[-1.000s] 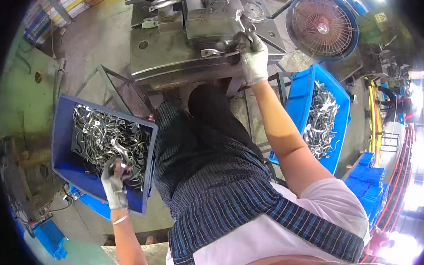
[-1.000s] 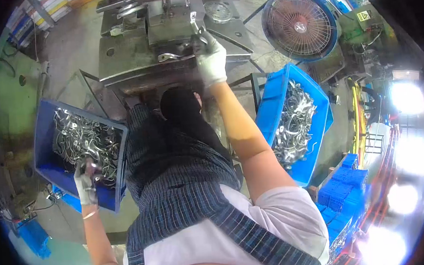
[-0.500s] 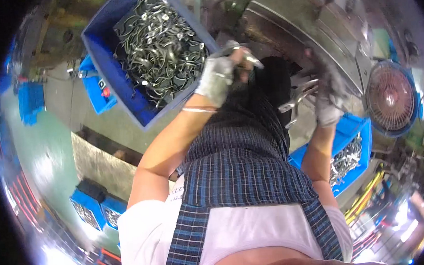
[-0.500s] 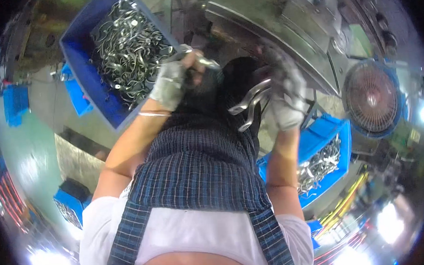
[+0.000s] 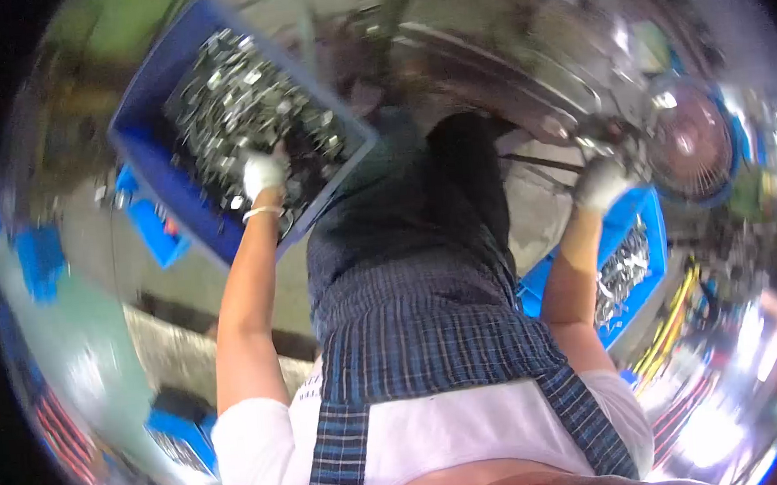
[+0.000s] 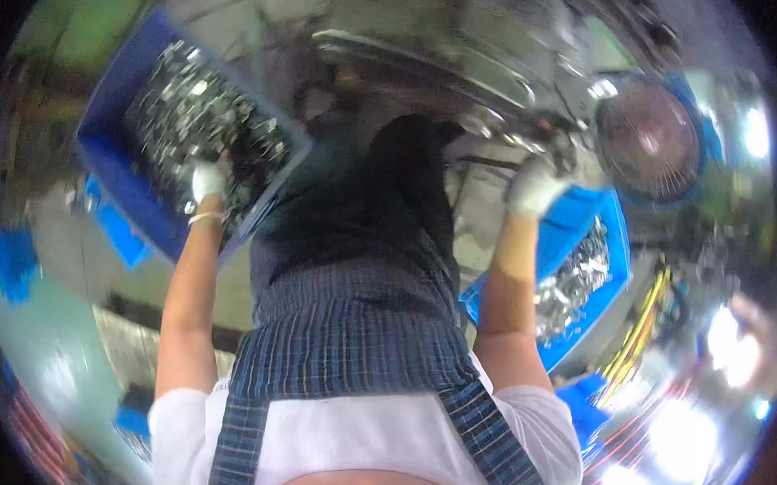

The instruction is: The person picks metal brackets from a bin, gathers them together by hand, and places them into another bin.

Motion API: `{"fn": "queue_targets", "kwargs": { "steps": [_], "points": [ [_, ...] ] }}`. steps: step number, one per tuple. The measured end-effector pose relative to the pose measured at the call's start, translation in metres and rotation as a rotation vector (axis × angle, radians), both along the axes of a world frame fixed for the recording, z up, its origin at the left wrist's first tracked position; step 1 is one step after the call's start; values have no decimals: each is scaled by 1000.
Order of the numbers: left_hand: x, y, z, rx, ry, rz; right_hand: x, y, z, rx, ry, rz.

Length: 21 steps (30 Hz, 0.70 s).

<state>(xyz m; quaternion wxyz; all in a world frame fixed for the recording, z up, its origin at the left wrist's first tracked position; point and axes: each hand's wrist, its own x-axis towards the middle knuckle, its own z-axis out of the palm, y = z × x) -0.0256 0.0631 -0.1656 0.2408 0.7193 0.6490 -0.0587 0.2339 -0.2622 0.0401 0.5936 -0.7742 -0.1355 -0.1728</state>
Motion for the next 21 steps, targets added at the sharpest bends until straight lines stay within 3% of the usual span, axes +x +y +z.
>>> {"fn": "queue_targets", "kwargs": {
  "steps": [1,2,4,5,7,9,11,13,19,21],
  "points": [
    [5,2,-1,-86,39,7,20,-25,-21,-305,-178,-54],
    [6,3,-13,6,13,42,19,-15,-25,-105,-120,-172],
    [5,21,-39,-64,-7,22,38,-9,-35,-246,-149,-55],
    [17,11,-24,59,-34,140,41,-2,-32,-197,-77,53],
    [25,13,-13,15,-57,255,46,1,-42,41,41,125],
    [27,4,7,59,-99,246,47,-2,-36,44,67,191],
    [29,-11,4,359,-66,150,47,0,-24,2,99,157],
    [22,1,-17,278,-18,171,50,-2,-20,-77,99,144],
    [20,2,-5,332,-107,112,56,-4,-24,-135,96,128],
    [21,1,-4,318,87,76,58,-9,-22,-296,-50,133]
  ]
}}
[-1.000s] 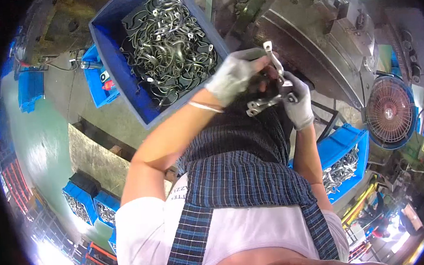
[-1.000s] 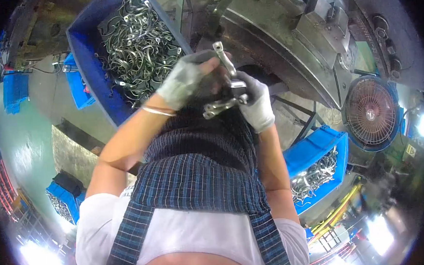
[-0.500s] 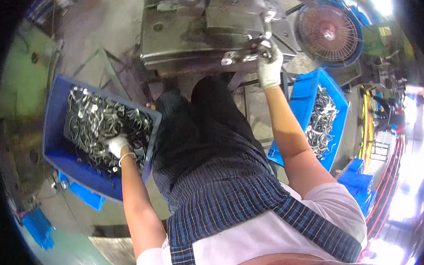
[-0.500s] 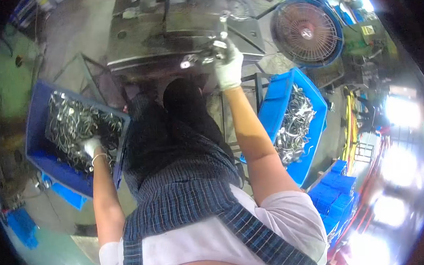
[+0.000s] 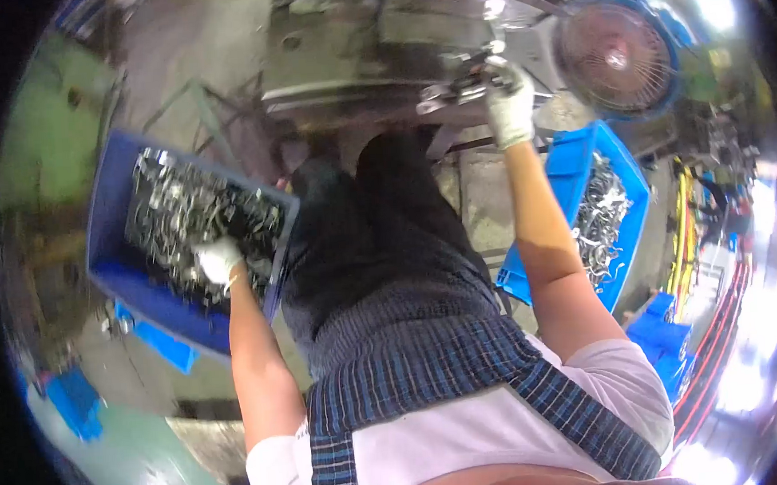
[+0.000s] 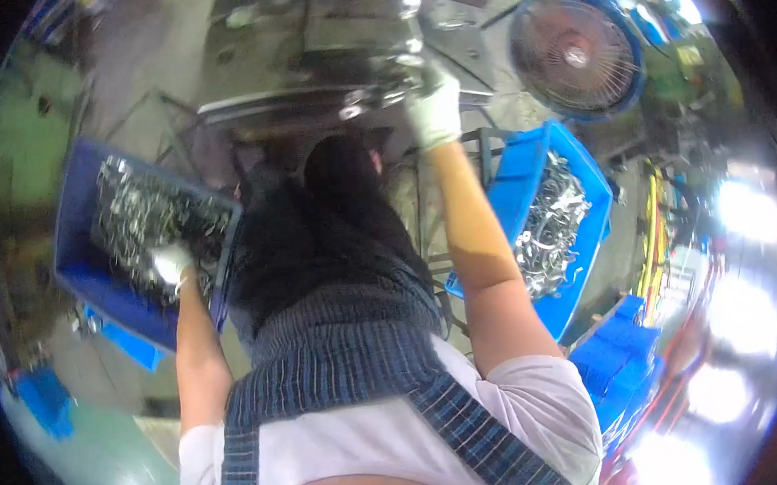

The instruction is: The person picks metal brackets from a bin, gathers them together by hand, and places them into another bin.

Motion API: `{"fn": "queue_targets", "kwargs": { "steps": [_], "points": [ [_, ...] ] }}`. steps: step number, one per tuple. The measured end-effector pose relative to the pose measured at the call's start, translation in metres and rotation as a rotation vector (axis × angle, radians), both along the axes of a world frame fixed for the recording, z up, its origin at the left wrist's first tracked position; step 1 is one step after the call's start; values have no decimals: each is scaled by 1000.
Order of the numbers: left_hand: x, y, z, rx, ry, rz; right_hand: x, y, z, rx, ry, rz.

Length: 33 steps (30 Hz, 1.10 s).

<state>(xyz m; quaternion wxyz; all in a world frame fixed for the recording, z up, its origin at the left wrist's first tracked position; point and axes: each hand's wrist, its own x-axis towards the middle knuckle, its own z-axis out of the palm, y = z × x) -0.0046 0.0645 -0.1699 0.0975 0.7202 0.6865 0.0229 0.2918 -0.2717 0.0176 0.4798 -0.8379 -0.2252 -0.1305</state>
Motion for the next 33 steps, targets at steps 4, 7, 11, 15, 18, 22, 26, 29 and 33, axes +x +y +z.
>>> {"fn": "queue_targets", "kwargs": {
  "steps": [4,7,11,15,18,22,26,29,33],
  "points": [
    [-21,-2,4,-86,-10,-112,9,-11,-10,-84,13,-33],
    [-43,-8,35,-211,-179,-155,16,-10,-16,257,233,31],
    [-91,1,-13,-476,-1000,-147,-4,-11,-19,246,187,56],
    [-93,-13,61,-869,-1313,284,-22,-1,-8,536,136,300],
    [-114,-4,57,-1032,-1397,206,-62,35,44,541,329,471],
    [-102,-23,107,-968,-1528,197,-106,67,25,192,502,399],
    [-81,-32,130,-869,-1443,113,-172,141,9,-1,781,855],
    [-71,-39,144,-717,-1311,52,-200,180,-12,-213,1116,970],
    [-73,-33,145,-539,-1312,-284,-213,196,-36,-165,1357,1103]
  ]
}}
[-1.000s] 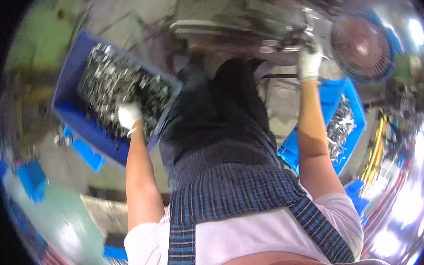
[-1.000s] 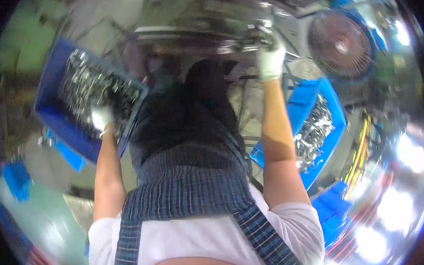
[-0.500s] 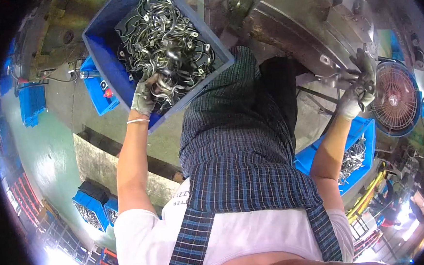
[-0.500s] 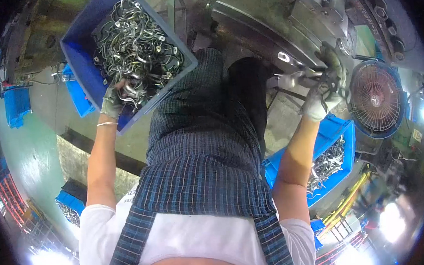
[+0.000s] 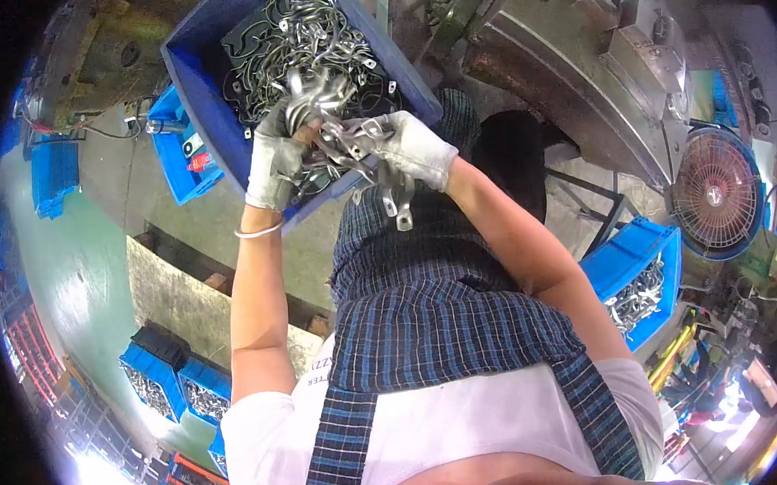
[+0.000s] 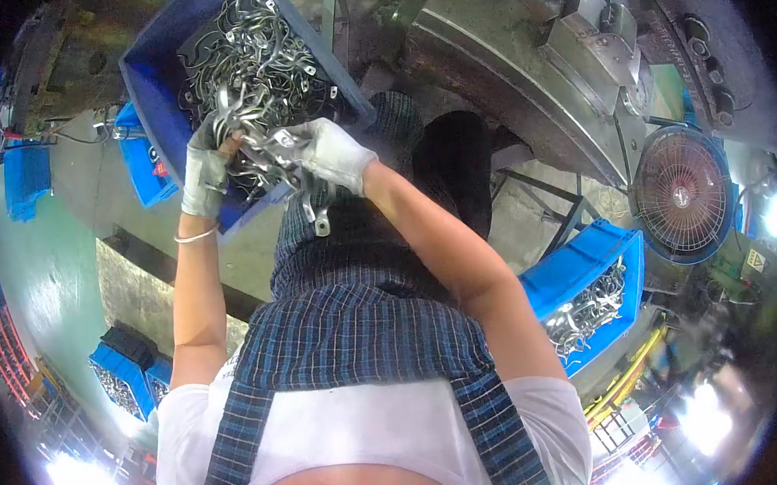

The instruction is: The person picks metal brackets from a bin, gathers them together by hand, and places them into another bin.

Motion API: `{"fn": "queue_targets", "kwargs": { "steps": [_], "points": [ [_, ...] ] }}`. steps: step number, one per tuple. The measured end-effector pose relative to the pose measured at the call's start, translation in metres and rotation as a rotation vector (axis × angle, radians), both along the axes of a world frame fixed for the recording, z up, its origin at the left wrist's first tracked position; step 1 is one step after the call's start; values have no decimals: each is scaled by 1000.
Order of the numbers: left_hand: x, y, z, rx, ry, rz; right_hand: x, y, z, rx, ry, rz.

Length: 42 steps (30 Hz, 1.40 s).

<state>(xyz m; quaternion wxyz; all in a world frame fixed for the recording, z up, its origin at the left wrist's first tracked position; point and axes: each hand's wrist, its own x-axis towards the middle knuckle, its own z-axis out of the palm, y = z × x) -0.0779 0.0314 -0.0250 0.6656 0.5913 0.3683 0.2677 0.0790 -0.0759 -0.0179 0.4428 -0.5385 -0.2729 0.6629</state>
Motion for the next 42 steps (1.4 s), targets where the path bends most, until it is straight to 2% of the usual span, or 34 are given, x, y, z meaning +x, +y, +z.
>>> {"fn": "queue_targets", "kwargs": {
  "steps": [1,4,5,7,9,11,12,15,16,18,19,20,22,23,25,27,28,29,30,31,32,33,35,36,37,38,39,41,42],
  "points": [
    [0,3,2,45,-43,-45,-3,2,-6,66,30,5],
    [8,7,17,-80,7,-52,-10,7,13,180,63,-44],
    [11,9,22,-123,20,-57,-8,6,12,183,-34,-58],
    [15,8,13,47,-79,-70,0,5,10,194,-231,-87],
    [16,6,20,307,279,-161,1,1,16,123,37,-218],
    [18,1,35,332,295,-268,1,1,19,-8,74,-124],
    [20,0,47,344,299,-301,-4,3,7,137,105,-166],
    [22,3,59,326,259,-321,-11,4,-1,276,117,-276],
    [21,4,61,327,249,-317,-15,8,-13,428,24,-302],
    [20,2,78,384,328,-334,-4,4,13,233,3,-194],
    [18,3,78,368,333,-247,-1,2,22,132,-7,-140],
    [14,6,75,353,334,-161,-2,1,8,96,101,-186],
    [5,22,55,364,284,16,2,-9,4,185,186,-243],
    [-2,35,45,323,362,81,5,-16,5,227,225,-276],
    [-6,44,40,-90,236,96,11,-31,9,286,172,-290],
    [-25,53,6,-476,129,51,23,-46,8,406,151,-332],
    [-25,42,3,-645,-36,95,29,-59,24,440,71,-327],
    [-59,65,-60,-583,-117,-67,39,-75,27,467,-34,-296],
    [-45,44,-39,-713,-185,-79,43,-94,35,429,131,-395],
    [-36,40,-39,-791,-84,45,47,-112,42,399,308,-486],
    [-38,48,-42,-960,-100,-193,63,-128,36,421,44,-447],
    [-44,49,-54,-870,7,-53,68,-139,40,411,-88,-600],
    [-49,52,-92,-900,16,72,88,-165,66,422,-245,-853],
    [-35,37,-75,-768,3,29,100,-175,64,328,-584,-983],
    [-23,23,-55,-634,-12,-11,114,-179,67,364,-647,-1098],
    [-20,29,-54,-720,7,-51,128,-184,70,394,-718,-1211],
    [-15,34,-51,-805,29,-92,141,-178,70,469,-554,-1384],
    [3,30,-40,-850,44,-57,174,-186,56,249,-636,-1351],
    [15,19,-28,-791,16,-19,182,-185,52,274,-706,-1346]
  ]
}}
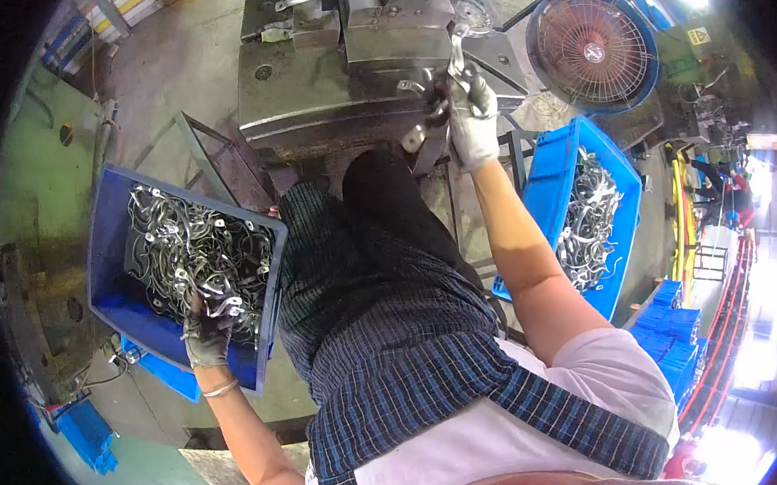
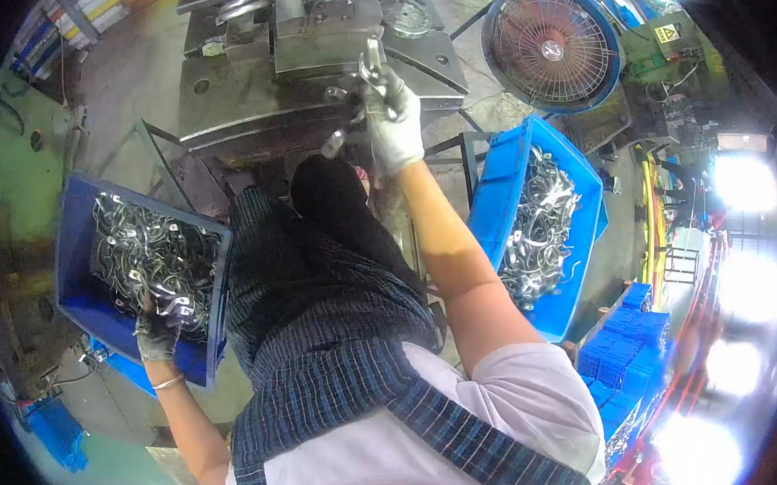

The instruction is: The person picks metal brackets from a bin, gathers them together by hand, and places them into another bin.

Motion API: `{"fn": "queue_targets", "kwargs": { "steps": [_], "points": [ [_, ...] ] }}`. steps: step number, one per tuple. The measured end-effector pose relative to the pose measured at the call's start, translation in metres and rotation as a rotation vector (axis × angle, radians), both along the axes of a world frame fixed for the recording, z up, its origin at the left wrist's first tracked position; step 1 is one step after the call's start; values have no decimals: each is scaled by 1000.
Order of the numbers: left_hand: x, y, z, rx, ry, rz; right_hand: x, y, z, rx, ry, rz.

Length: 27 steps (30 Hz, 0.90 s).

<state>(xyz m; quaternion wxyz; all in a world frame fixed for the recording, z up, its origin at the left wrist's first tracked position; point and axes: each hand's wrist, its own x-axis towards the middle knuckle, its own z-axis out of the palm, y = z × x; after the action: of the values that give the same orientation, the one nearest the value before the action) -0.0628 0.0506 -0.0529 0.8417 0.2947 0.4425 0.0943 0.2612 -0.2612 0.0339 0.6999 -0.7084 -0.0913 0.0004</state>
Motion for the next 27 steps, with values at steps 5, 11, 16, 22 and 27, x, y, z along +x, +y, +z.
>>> {"fn": "queue_targets", "kwargs": {
  "steps": [5,11,16,22,27],
  "points": [
    [24,1,22,-292,-101,140,16,4,1,-193,-241,53],
    [42,-9,42,-309,-38,86,20,3,-3,-207,-107,5],
    [46,-21,56,-53,-69,45,20,2,-3,-293,-163,-54],
    [39,-31,77,398,34,-31,-1,-19,44,-831,-889,-126],
    [48,-38,99,388,-93,-90,-38,30,60,-1,-530,337]
  ]
}}
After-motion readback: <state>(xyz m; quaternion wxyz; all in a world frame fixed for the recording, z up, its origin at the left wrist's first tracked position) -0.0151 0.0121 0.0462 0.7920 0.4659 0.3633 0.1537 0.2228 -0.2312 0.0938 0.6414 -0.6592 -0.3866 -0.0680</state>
